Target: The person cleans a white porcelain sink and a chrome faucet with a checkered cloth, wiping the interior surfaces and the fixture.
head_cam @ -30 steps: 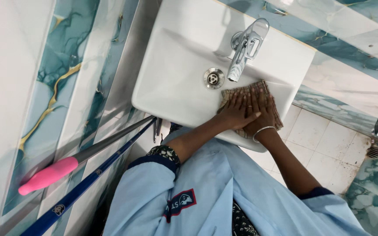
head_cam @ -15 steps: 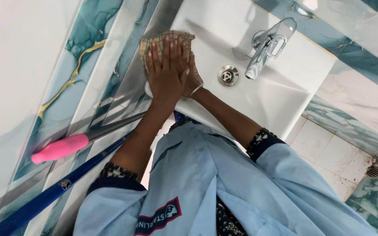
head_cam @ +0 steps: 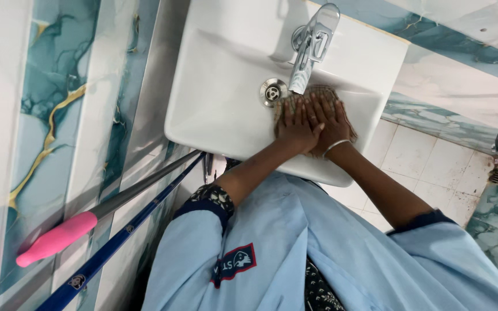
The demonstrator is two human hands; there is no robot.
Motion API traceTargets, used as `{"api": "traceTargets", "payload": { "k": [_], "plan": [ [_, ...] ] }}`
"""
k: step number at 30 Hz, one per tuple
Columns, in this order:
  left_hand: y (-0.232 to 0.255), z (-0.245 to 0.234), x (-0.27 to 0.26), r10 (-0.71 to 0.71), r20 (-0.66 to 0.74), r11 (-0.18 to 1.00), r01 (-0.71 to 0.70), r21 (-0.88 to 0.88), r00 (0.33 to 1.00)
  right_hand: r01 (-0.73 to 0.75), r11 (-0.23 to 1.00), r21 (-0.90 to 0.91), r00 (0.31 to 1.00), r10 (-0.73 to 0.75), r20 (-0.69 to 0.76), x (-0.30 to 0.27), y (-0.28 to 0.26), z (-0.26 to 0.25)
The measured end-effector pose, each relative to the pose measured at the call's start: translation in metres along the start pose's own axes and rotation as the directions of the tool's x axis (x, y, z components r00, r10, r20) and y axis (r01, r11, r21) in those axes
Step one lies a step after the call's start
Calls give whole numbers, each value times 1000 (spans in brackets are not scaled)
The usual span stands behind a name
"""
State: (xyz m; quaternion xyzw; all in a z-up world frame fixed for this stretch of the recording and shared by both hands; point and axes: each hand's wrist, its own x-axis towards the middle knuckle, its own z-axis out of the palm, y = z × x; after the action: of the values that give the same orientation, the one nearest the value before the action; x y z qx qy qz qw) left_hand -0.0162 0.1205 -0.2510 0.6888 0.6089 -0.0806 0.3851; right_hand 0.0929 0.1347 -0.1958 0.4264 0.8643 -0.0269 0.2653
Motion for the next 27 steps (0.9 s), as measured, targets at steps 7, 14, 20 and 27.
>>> {"api": "traceTargets", "payload": {
  "k": [7, 14, 20, 27],
  "plan": [
    [-144, -53, -34, -143, -413, 980, 186, 67, 899, 186, 959, 214, 978, -161, -130, 115, -82, -29],
    [-156, -73, -167, -184, -618, 945, 311, 104, 764, 589, 790, 169, 785, -509, -355, 111, -158, -60],
    [-48, -51, -168, 50, -544, 999, -33, 41, 837, 279, 442, 852, 874, -485, -35, -4, -38, -45],
    [39, -68, -90, 292, -761, 890, -455, -5, 579, 259, 748, 611, 881, 77, -467, -73, 69, -92]
  ]
}}
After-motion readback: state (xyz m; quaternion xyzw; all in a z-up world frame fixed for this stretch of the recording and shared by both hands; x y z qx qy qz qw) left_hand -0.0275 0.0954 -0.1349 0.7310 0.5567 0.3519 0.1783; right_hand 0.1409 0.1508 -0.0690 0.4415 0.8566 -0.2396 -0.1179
